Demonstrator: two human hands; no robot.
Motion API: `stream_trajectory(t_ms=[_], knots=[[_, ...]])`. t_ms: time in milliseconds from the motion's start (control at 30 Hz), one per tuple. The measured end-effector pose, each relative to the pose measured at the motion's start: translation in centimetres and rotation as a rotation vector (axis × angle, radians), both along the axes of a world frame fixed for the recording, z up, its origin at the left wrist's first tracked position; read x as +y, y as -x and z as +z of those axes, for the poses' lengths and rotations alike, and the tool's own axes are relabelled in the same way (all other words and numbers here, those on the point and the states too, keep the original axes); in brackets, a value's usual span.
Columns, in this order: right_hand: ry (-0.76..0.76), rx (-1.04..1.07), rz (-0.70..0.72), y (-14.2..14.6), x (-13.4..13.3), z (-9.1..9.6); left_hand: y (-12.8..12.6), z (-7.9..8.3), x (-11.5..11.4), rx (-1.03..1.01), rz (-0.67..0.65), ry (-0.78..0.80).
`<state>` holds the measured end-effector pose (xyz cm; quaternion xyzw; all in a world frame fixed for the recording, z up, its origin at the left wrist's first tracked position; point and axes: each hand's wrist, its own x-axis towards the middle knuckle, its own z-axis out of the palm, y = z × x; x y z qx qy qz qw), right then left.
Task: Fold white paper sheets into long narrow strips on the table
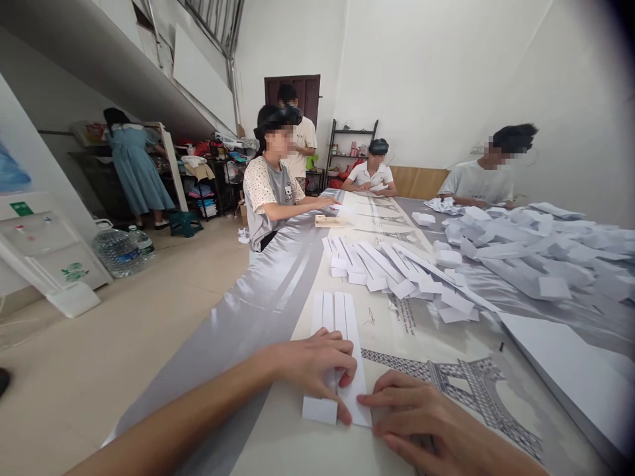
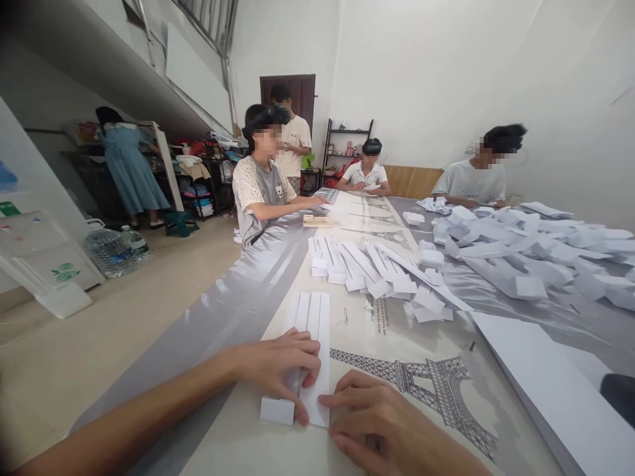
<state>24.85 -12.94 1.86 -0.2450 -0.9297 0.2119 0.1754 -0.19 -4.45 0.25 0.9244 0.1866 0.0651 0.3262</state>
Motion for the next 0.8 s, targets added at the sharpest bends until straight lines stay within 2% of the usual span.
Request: stream_trajectory(t_ms=[300, 467, 800], knots=[[-0.047, -0.051, -0.032, 0.0, -0.3, -0.1, 0.0, -0.4, 0.1, -0.007, 0.005, -0.003], [-0.022, -0.022, -0.069, 0.3, -0.3, -0.2, -0.1, -0.6, 0.2, -0.032, -0.006, -0.019], [-0.057, 0.035, -0.118, -0.2, -0.8, -1.8, -0.1, 0.0, 0.0, -0.046, -0.016, -0.004]])
